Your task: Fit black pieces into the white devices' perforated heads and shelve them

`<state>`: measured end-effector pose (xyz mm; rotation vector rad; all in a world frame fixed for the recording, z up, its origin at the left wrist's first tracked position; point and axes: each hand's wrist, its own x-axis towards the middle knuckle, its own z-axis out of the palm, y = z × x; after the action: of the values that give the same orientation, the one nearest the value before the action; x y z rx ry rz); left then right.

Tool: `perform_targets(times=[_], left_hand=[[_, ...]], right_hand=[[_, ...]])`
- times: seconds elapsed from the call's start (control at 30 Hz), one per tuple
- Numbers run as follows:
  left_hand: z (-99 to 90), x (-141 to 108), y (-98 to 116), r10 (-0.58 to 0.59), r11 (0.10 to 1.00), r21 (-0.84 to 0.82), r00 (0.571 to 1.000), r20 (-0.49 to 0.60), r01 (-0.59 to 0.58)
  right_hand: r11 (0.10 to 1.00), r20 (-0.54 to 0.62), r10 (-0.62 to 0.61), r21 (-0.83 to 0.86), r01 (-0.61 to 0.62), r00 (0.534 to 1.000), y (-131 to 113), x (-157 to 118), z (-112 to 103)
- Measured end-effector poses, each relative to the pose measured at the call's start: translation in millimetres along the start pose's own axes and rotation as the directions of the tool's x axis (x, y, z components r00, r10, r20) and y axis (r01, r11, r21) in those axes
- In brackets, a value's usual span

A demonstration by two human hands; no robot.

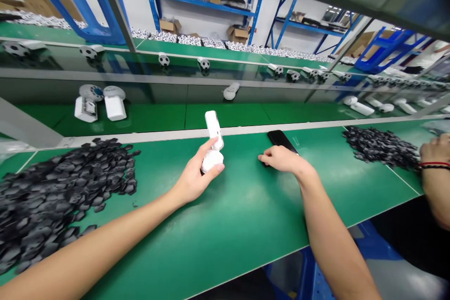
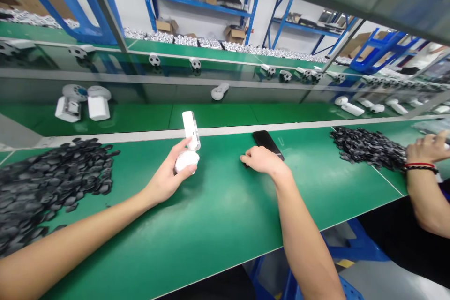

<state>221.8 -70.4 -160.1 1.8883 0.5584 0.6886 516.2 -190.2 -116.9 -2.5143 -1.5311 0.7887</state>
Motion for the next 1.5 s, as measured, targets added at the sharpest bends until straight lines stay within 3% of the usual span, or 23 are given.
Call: perform_targets(times=[0.17, 0.27, 0.33, 0.4, 0.57, 0.7, 1.0, 1.23, 1.5], left_hand=[[1.2, 4.2, -4.3, 0.001, 0.998, -0.064, 1.0, 0.005, -0.001], [1.6, 6.1, -4.5, 0.003, 1.0, 0.004, 0.999, 0.032, -0.003], [2.3, 6.2, -5.2, 0.027, 0.999, 0.026, 0.999, 0.039, -0.028], [3.3, 5.6, -6.4, 0.053, 0.998, 0.019, 0.998, 0.039, -0.054], [5.0, 2.5, -8.6, 0.091, 0.994, 0.058, 0.995, 0.038, -0.093], [6.2, 1.4, -10.0, 0.142, 0.987, 0.072, 0.989, 0.043, -0.145], [5.6, 0.8, -10.3, 0.184, 0.966, 0.166, 0.979, 0.091, -0.197], [8.0, 4.1, -7.1, 0.094, 0.982, 0.159, 0.994, 0.054, -0.102], [3.1, 1.8, -9.6, 0.139, 0.973, 0.18, 0.989, 0.049, -0.145]], right_hand=[[0.999, -0.092, -0.038, 0.015, 0.039, 0.995, -4.1, -5.7, -4.6], [0.967, -0.19, -0.184, 0.14, 0.212, 0.964, -23.5, -12.5, -0.2], [0.857, -0.24, -0.319, 0.341, 0.387, 0.917, -43.1, -17.7, 10.0], [0.716, -0.254, -0.391, 0.519, 0.466, 0.885, -62.9, -22.4, 23.5], [0.586, -0.244, -0.368, 0.688, 0.428, 0.897, -90.9, -26.3, 49.4], [0.596, -0.241, -0.346, 0.69, 0.41, 0.907, -91.5, -24.1, 54.6], [0.566, -0.087, -0.273, 0.791, 0.233, 0.958, -89.0, -19.1, 60.1], [0.619, -0.136, -0.23, 0.743, 0.253, 0.964, -92.6, -15.8, 68.8], [0.571, -0.126, -0.281, 0.775, 0.271, 0.952, -86.9, -6.6, 79.8]])
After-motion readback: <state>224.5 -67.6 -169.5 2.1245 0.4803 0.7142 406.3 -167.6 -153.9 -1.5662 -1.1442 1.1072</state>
